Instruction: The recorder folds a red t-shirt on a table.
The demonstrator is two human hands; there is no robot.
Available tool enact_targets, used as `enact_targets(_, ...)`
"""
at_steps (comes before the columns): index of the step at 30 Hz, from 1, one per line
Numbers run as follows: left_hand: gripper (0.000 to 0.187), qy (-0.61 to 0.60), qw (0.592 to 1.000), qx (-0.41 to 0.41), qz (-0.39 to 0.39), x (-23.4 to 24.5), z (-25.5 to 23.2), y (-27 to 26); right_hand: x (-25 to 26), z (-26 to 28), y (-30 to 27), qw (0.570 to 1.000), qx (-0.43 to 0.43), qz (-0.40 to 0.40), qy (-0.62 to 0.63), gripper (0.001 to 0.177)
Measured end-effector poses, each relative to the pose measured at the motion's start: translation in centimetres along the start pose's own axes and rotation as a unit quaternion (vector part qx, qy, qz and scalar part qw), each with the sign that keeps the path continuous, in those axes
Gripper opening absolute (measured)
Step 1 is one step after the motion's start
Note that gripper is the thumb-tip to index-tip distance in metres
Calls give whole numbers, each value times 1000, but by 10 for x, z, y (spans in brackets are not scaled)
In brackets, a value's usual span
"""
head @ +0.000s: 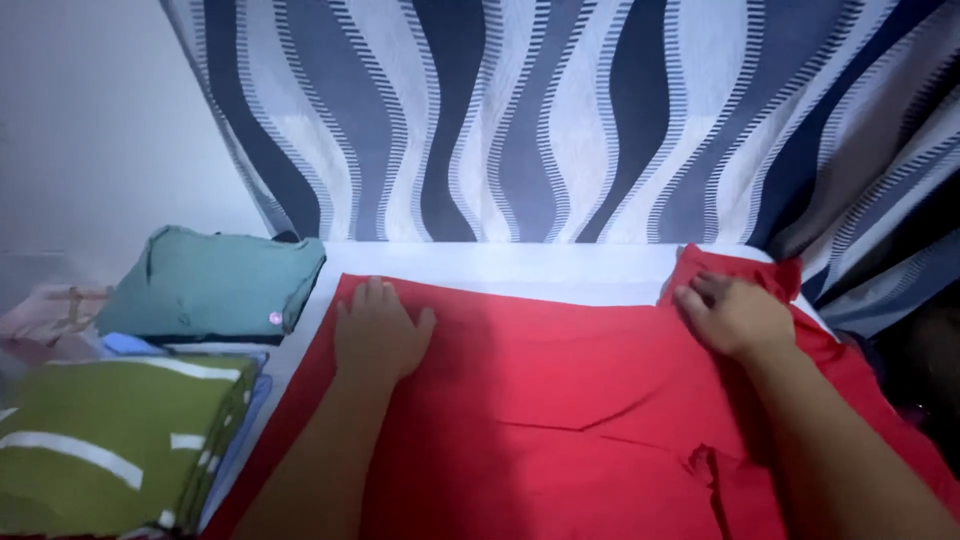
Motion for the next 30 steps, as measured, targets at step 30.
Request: enact_targets(30,36,-45,998,-33,-13,14,27,41,-76,-80,98,993,-36,108,9,95)
Point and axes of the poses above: each hand's wrist, its own y-axis towards the middle knuckle, its own x-axis out of the back of the hand, z = x × y, the point moved 7 cm from there along y, towards the middle knuckle, and after that the axes turned 8 degrees about -y, right-handed, at the moved point
